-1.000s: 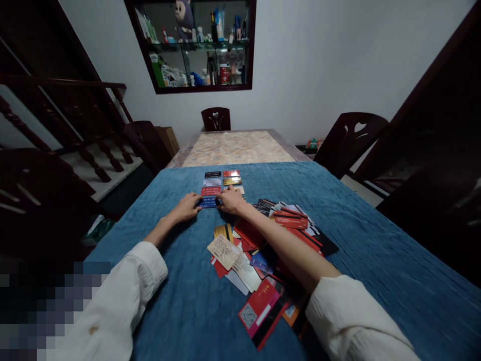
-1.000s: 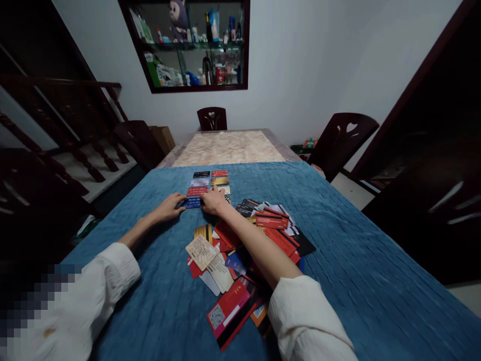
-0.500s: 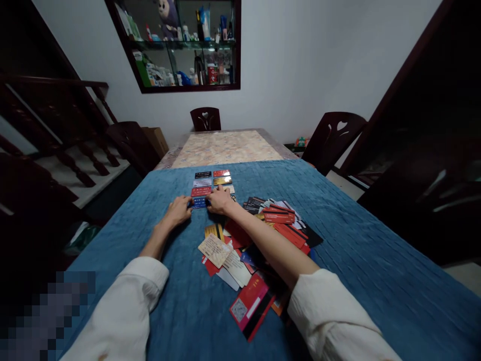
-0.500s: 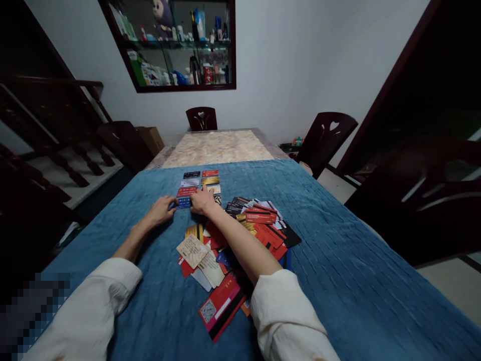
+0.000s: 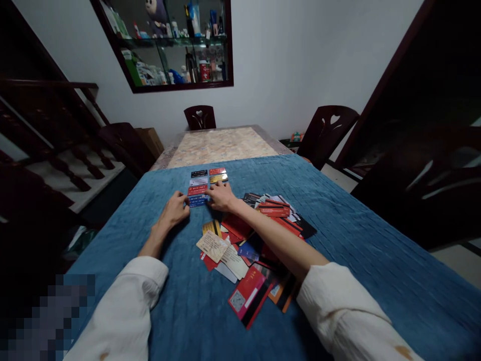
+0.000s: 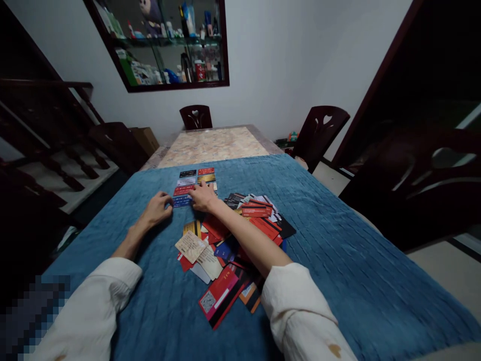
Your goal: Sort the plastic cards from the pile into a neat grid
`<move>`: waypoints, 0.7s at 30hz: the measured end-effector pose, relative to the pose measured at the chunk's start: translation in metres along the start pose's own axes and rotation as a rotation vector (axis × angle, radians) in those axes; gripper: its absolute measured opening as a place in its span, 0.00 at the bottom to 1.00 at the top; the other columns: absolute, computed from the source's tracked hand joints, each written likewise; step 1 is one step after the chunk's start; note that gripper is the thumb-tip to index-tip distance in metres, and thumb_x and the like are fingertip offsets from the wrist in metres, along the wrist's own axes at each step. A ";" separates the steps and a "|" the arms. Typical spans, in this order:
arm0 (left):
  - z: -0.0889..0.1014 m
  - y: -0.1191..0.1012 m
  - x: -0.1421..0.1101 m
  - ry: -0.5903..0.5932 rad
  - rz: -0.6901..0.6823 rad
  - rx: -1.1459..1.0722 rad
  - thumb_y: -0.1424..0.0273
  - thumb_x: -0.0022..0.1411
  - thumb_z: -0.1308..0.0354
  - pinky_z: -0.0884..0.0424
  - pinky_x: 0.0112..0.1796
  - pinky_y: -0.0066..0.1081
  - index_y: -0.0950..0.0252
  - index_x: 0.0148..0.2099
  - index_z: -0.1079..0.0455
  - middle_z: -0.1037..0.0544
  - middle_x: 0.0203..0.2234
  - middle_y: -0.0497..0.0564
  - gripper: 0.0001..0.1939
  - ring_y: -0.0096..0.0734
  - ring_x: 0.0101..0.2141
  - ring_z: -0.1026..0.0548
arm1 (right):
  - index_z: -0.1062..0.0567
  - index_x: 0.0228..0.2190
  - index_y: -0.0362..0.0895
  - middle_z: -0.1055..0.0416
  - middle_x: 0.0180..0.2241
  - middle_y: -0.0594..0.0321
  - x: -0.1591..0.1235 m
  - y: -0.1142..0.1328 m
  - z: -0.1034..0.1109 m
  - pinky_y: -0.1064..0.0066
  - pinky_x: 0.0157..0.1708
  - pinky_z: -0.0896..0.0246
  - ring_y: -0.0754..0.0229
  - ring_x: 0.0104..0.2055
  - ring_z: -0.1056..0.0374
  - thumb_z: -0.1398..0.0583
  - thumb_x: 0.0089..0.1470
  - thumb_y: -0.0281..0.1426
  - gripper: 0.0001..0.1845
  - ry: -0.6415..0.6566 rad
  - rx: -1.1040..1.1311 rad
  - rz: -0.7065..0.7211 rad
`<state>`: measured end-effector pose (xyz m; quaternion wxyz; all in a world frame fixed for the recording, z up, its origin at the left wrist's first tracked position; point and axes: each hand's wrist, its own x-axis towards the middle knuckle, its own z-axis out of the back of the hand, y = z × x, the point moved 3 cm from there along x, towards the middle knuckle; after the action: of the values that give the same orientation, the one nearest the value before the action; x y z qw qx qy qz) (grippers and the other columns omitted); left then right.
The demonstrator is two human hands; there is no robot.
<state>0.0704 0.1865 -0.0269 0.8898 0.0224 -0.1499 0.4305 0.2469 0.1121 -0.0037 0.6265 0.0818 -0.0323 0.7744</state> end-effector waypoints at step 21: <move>0.044 -0.093 -0.005 0.031 -0.183 0.072 0.73 0.64 0.52 0.31 0.44 0.38 0.66 0.36 0.23 0.24 0.39 0.59 0.15 0.43 0.41 0.26 | 0.22 0.41 0.45 0.26 0.44 0.54 -0.133 -0.085 0.033 0.60 0.45 0.54 0.50 0.52 0.43 0.43 0.60 0.31 0.11 -0.117 -0.053 -0.134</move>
<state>0.1283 0.1166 0.0215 0.9263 0.0613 -0.1177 0.3526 0.3590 -0.0029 0.0020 0.6758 0.1122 -0.0840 0.7236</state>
